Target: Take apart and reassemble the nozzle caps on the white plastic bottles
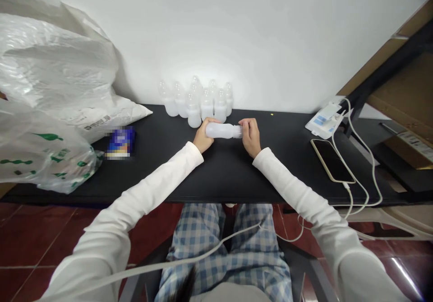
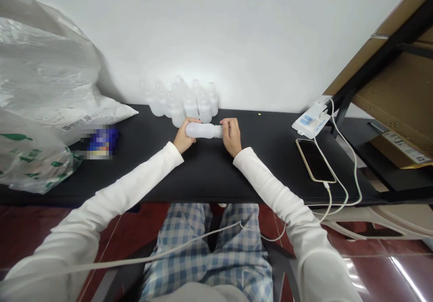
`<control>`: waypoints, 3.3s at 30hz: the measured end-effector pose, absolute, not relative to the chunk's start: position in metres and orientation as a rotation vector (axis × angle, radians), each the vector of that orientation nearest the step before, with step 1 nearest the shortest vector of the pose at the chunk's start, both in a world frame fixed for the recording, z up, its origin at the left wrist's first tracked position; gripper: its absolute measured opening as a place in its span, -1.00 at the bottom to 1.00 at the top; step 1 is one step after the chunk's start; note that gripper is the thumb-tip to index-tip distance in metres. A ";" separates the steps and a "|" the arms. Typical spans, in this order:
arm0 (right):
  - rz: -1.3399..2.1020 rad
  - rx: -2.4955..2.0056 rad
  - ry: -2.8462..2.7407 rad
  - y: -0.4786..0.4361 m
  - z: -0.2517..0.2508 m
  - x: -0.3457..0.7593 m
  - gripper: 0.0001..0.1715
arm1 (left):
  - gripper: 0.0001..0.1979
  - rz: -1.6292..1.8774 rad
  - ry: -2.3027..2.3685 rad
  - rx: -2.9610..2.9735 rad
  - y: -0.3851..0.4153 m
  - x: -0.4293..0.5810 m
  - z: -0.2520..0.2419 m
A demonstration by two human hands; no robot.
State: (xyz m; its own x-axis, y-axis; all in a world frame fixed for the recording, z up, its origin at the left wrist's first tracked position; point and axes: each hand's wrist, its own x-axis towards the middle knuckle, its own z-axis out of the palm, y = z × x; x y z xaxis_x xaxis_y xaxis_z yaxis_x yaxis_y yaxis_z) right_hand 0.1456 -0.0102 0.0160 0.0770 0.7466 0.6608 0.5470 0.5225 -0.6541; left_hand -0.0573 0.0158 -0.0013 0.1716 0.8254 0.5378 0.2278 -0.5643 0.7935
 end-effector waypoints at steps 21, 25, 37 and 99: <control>-0.119 -1.221 -1.649 -0.030 0.024 0.138 -0.51 | -0.45 0.962 0.861 1.346 -0.001 -0.051 0.027; -0.012 -1.259 -1.506 -0.030 0.024 0.127 -0.51 | -0.54 1.132 0.954 1.644 -0.003 -0.055 0.025; 1.009 -1.421 -1.299 0.005 0.011 0.156 -0.71 | -0.55 1.056 0.960 2.588 0.011 -0.062 0.024; -0.098 -1.548 -2.061 -0.003 0.001 0.149 -0.62 | -0.67 0.864 1.070 2.784 0.025 -0.049 0.007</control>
State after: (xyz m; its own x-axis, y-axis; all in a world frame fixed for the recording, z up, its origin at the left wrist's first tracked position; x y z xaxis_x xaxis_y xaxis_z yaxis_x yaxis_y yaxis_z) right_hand 0.1494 -0.0033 0.0013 -0.1813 0.8650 0.4678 0.9055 0.3325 -0.2638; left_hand -0.0492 0.0246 0.0066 0.6078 0.6276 0.4865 0.6076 -0.7620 0.2239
